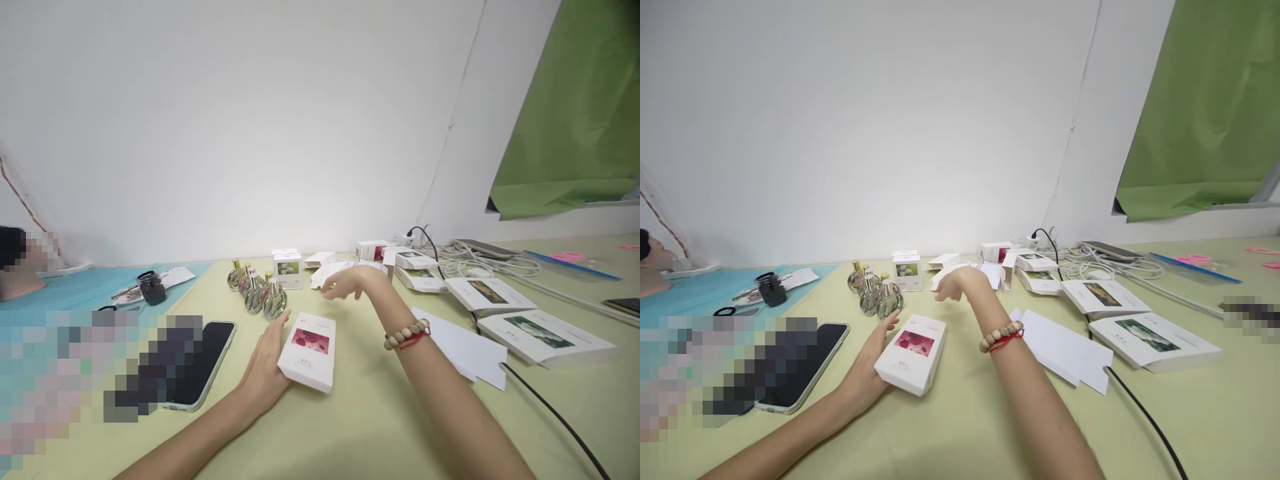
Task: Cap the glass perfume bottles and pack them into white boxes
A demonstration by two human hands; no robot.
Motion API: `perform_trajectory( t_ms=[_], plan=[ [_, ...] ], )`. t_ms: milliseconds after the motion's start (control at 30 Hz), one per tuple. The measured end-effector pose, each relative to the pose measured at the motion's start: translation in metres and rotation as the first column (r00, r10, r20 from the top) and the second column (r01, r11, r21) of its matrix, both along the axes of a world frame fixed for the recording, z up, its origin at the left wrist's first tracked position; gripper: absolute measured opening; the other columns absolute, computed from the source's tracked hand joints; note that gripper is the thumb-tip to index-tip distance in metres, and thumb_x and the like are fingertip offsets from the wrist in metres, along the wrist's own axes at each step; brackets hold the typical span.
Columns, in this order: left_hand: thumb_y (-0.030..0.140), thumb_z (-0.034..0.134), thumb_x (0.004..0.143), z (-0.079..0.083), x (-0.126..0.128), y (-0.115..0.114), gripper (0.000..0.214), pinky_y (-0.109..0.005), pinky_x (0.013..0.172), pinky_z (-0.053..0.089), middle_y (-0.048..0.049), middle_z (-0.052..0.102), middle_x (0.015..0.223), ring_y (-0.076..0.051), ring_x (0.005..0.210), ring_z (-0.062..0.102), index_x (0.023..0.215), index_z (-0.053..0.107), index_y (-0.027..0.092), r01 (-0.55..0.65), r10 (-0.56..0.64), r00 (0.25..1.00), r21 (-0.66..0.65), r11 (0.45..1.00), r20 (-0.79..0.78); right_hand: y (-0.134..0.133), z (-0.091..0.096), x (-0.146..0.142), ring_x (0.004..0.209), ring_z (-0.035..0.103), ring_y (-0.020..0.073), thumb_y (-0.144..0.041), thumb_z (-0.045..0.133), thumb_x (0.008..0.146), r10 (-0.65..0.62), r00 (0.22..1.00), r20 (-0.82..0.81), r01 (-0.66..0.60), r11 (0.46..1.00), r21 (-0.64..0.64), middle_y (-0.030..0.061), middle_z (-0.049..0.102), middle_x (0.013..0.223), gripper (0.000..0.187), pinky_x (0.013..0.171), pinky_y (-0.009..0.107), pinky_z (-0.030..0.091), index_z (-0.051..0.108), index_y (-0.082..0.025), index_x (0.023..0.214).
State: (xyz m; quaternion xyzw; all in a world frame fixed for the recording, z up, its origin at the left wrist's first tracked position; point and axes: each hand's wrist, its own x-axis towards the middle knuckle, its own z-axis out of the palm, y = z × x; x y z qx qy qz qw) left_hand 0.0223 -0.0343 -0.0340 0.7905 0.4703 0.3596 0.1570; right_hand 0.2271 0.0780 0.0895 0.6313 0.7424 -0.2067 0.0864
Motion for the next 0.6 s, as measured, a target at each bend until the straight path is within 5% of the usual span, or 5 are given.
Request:
perform_trajectory(
  t_ms=[67,167,300,400,600],
  plan=[
    [0.024,0.048,0.078,0.003,0.0,-0.001,0.059,-0.04,0.099,0.031,-0.0094,0.034,0.134,-0.023,0.122,0.034,0.132,0.026,0.023,0.067,-0.064,0.997,0.066,0.996,-0.046,0.015,-0.012,0.016,0.102,0.052,0.0244,-0.04,0.064,0.063,-0.071,0.994,0.08,0.058,0.987,0.148,0.008,0.046,0.124,0.067,0.081,0.037,0.042,0.042,-0.03,0.126],
    [0.019,0.047,0.076,0.01,0.001,-0.004,0.051,-0.038,0.101,0.029,-0.0069,0.035,0.135,-0.021,0.125,0.03,0.126,0.037,0.024,0.139,-0.121,0.983,0.132,0.981,-0.135,0.033,-0.042,0.039,0.114,0.041,0.0273,-0.012,0.062,0.059,-0.248,0.962,0.116,0.19,0.909,0.37,0.0131,0.038,0.128,0.077,0.09,0.041,0.033,0.034,-0.023,0.131],
    [0.026,0.052,0.073,0.017,0.002,-0.011,0.051,-0.04,0.101,0.028,-0.0048,0.038,0.133,-0.023,0.128,0.025,0.122,0.041,0.024,0.215,-0.18,0.952,0.121,0.969,-0.249,0.044,-0.081,0.061,0.118,0.034,0.0275,-0.004,0.048,0.067,-0.365,0.93,0.052,0.282,0.796,0.535,0.0168,0.039,0.124,0.065,0.091,0.044,0.029,0.035,-0.017,0.129],
    [0.028,0.054,0.071,0.019,0.003,-0.013,0.053,-0.04,0.1,0.03,-0.0054,0.04,0.132,-0.024,0.127,0.027,0.122,0.041,0.023,0.234,-0.199,0.941,0.1,0.967,-0.275,0.048,-0.097,0.073,0.115,0.037,0.0253,-0.004,0.037,0.074,-0.391,0.92,-0.028,0.328,0.729,0.601,0.0162,0.042,0.121,0.054,0.089,0.039,0.032,0.038,-0.017,0.127],
    [0.019,0.047,0.076,0.016,0.003,-0.008,0.036,-0.036,0.093,0.037,-0.0055,0.049,0.121,-0.021,0.115,0.042,0.112,0.051,0.024,0.223,-0.188,0.953,0.133,0.966,-0.236,0.057,-0.108,0.086,0.108,0.045,0.0227,-0.01,0.039,0.077,-0.377,0.916,-0.134,0.376,0.697,0.611,0.0107,0.05,0.115,0.04,0.079,0.031,0.04,0.058,-0.022,0.111]
  ],
)
